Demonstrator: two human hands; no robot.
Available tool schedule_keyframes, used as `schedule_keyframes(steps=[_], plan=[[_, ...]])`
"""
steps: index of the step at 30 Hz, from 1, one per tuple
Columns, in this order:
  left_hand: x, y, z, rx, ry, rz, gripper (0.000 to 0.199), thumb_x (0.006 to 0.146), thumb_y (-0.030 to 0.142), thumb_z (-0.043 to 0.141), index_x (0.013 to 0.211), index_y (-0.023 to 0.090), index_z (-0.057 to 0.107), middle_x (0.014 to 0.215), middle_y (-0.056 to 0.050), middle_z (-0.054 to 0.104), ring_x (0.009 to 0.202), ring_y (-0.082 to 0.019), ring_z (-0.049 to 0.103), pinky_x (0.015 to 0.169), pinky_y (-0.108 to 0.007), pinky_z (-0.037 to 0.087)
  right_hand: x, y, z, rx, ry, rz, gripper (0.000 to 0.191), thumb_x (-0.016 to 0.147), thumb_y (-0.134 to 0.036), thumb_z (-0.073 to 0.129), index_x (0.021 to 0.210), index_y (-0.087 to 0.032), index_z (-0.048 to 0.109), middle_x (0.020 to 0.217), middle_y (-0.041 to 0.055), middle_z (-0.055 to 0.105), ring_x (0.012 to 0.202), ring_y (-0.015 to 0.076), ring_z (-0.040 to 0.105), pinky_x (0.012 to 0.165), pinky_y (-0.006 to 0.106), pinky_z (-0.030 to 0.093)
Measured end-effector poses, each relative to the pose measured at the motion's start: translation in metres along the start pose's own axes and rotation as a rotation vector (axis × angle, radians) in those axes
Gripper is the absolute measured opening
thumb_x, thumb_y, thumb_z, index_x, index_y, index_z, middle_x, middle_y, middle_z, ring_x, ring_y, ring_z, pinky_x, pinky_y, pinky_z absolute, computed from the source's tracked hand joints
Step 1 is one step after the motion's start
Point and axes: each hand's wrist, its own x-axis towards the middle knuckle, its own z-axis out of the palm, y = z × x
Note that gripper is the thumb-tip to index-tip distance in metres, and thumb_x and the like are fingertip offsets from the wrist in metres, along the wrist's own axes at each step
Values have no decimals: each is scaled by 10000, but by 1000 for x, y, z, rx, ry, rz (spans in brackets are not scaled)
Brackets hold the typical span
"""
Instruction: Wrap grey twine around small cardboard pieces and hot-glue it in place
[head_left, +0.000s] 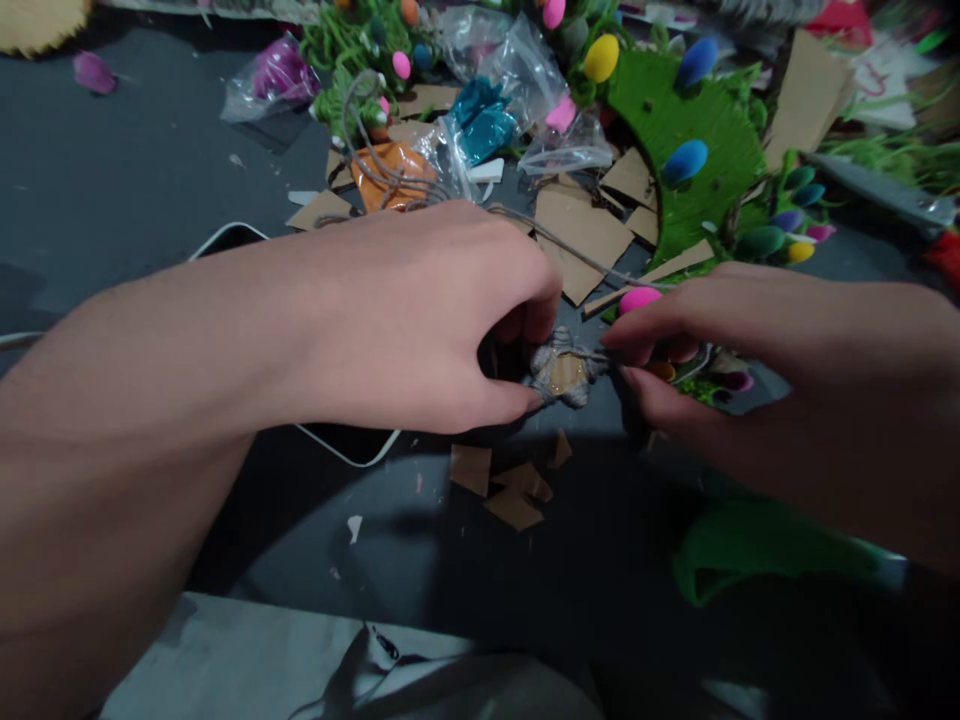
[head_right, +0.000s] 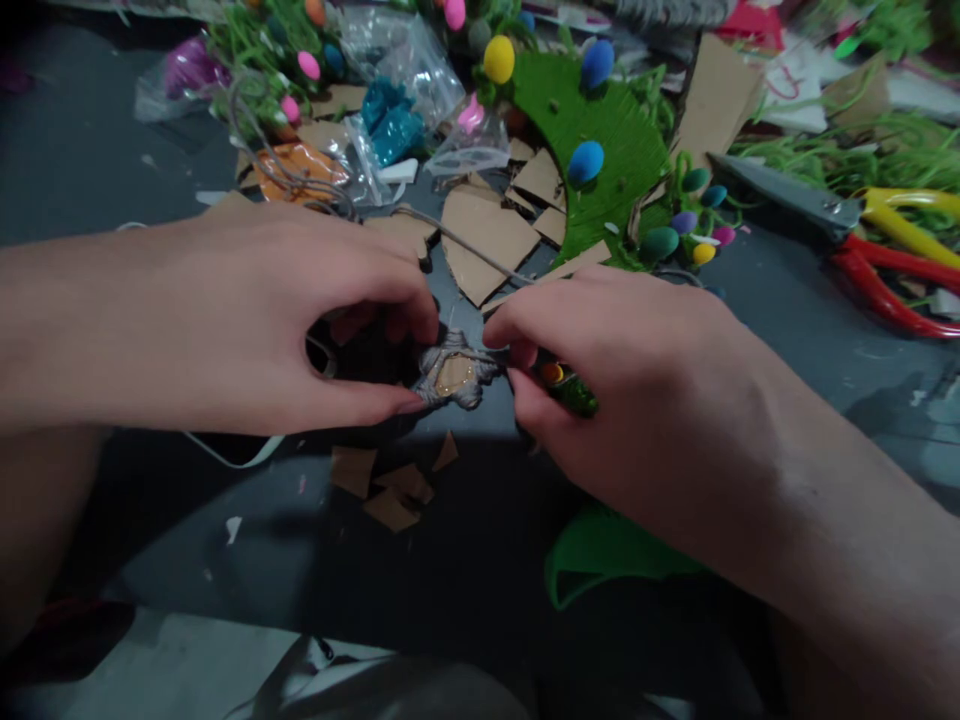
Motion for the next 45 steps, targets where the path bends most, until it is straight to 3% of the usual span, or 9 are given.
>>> schedule_keyframes(steps=[5,8,11,15,19,25,31,40,45], plan=[[1,0,-2,-10,-24,-33,359,818,590,695,908,244,725,746,5,651,718,-195,600,826,-376,471,1,-2,0,26,-2,-20,200,869,-164,661,1030,-277,699,984,-37,721,882,160,667,711,319,494],[0,-2,-5,-39,-43,-17,322,838,567,680,907,258,736,776,7,679,708,-187,600,770,-331,448,1,-4,2,20,23,-37,148,896,-177,669,996,-281,700,1041,-50,712,868,142,649,699,311,479],[-2,-5,-8,-8,37,2,315,834,529,670,1004,275,745,846,-2,694,696,-189,578,697,-329,416,0,-7,5,36,10,-34,138,929,-181,651,1008,-282,703,1070,-49,710,880,131,653,730,294,484],[-1,-6,-6,46,74,86,350,863,458,638,1131,271,764,946,-29,678,784,-208,605,748,-346,433,0,-9,6,40,25,-41,131,945,-181,641,1007,-281,699,1061,-49,711,871,120,656,735,272,482],[0,-6,-1,18,36,125,241,866,337,631,1057,308,775,990,-11,687,782,-195,609,658,-312,410,-2,-10,5,10,40,-52,162,943,-184,652,1058,-292,687,1071,-54,703,926,116,653,762,260,473],[3,-6,3,12,37,44,188,807,460,703,917,309,721,899,3,700,725,-204,592,609,-314,364,-4,-13,4,20,19,-33,103,948,-197,647,979,-293,664,1134,-59,681,850,95,621,679,269,435],[2,-5,4,12,19,-11,258,781,560,676,862,317,705,868,-16,702,715,-235,596,665,-353,400,-2,-15,4,64,7,-32,120,947,-164,624,954,-279,658,1095,-44,673,836,94,607,679,276,440],[4,-5,7,54,47,-17,352,765,657,648,803,308,654,826,-23,693,685,-229,582,555,-340,344,1,-18,2,79,-52,-19,131,905,-171,598,966,-268,660,1132,-8,655,919,150,612,721,334,458],[4,-4,7,39,2,-51,393,764,664,660,848,281,682,851,-28,701,744,-235,612,676,-349,420,3,-18,0,92,-24,1,189,922,-160,585,1037,-278,679,1101,-10,650,848,129,589,735,331,467]])
